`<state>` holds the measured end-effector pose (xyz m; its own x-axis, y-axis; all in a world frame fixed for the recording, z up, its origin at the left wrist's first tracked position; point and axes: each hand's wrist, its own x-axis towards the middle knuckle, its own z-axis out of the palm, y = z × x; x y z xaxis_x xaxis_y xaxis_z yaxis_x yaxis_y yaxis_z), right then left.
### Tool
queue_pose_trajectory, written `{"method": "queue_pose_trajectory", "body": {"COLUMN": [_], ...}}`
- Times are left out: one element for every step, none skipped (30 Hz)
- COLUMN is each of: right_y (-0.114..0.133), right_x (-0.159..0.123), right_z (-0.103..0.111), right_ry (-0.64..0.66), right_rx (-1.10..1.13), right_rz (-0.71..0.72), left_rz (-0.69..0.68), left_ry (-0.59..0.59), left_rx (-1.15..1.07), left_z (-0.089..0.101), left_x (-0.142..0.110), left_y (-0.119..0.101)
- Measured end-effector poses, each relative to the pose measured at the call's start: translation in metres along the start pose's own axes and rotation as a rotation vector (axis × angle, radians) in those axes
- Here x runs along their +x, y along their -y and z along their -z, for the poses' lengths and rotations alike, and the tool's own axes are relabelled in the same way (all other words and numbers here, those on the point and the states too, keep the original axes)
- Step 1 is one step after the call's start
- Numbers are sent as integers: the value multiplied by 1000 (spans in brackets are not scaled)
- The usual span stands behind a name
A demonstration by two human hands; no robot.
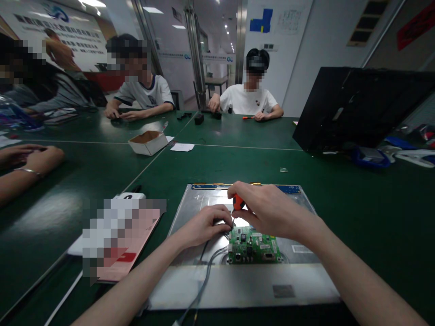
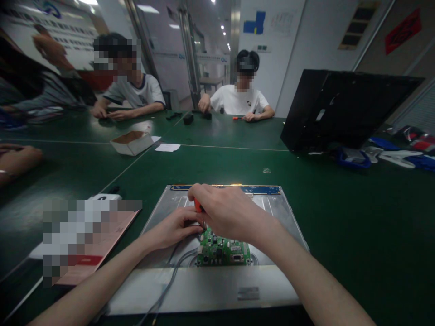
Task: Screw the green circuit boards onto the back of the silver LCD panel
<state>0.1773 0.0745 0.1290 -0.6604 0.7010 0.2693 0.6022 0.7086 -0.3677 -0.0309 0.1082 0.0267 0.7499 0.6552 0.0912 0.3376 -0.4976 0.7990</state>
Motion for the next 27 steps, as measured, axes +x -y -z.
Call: {"method": "queue_pose_trajectory", "body": {"right_y": [0,1,1,2,2,3,4,5,5,6,7,7,7,7,7,7,8,8,8,8,8,8,8,8,8,8,8], "right_x": [0,1,1,1,1,1,1,1,0,-1,-2,-3,-4,-4,-4,-4,-4,-4,-3,-3,-2,-2,-1,-1,-1,-1,-2], "right_z": [-1,-1,-2,-2,-3,-3,-2,-2,-1,-1,0,0,1,1,1,1,1,1,1,1,1,1,1,1,1,1,1], "right_ry": [-5,-9,-13,-15,-15,-10,-6,-3,3,12,21,31,38,43,45,41,39,37,36,34,31,29,28,27,29,32,36], "right_rx": [-15,-37,-67,-99,-128,-150,-164,-169,-163,-151,-138,-127,-123,-126,-135,-146,-155,-162,-168,-173,-178,-184,-190,-195,-195,-187,-174], "right_rz": [6,12,18,23,28,33,35,35,35,35,38,40,41,41,41,40,39,38,39,41,42,43,41,38,35,33,34], "left_rz": [-2,-4,-6,-6,-4,-2,2,6,8,9,8,4,-1,-4,-6,-5,-1,6,15,24,32,39,43,44,43,41,38], "left_ry": [-6,-12,-16,-16,-12,-6,0,2,1,-2,-4,-4,-2,0,1,0,-3,-7,-12,-14,-14,-15,-17,-19,-22,-27,-32], "left_rx": [-3,-7,-10,-13,-17,-20,-22,-21,-21,-21,-24,-31,-38,-44,-47,-44,-39,-32,-25,-17,-9,-1,7,13,16,14,7], "left_z": [0,-1,-1,-1,-1,-1,-1,-1,-1,-2,-2,-2,-2,-2,-2,-2,-2,-2,-1,-1,-1,0,0,0,0,0,0], "left_x": [0,0,0,0,0,0,0,0,0,0,0,0,0,0,-1,-1,-1,-1,0,0,0,0,1,1,1,1,1], "left_y": [1,2,3,4,5,6,6,7,7,7,8,8,8,8,8,8,7,7,6,6,5,4,4,3,3,3,3]}}
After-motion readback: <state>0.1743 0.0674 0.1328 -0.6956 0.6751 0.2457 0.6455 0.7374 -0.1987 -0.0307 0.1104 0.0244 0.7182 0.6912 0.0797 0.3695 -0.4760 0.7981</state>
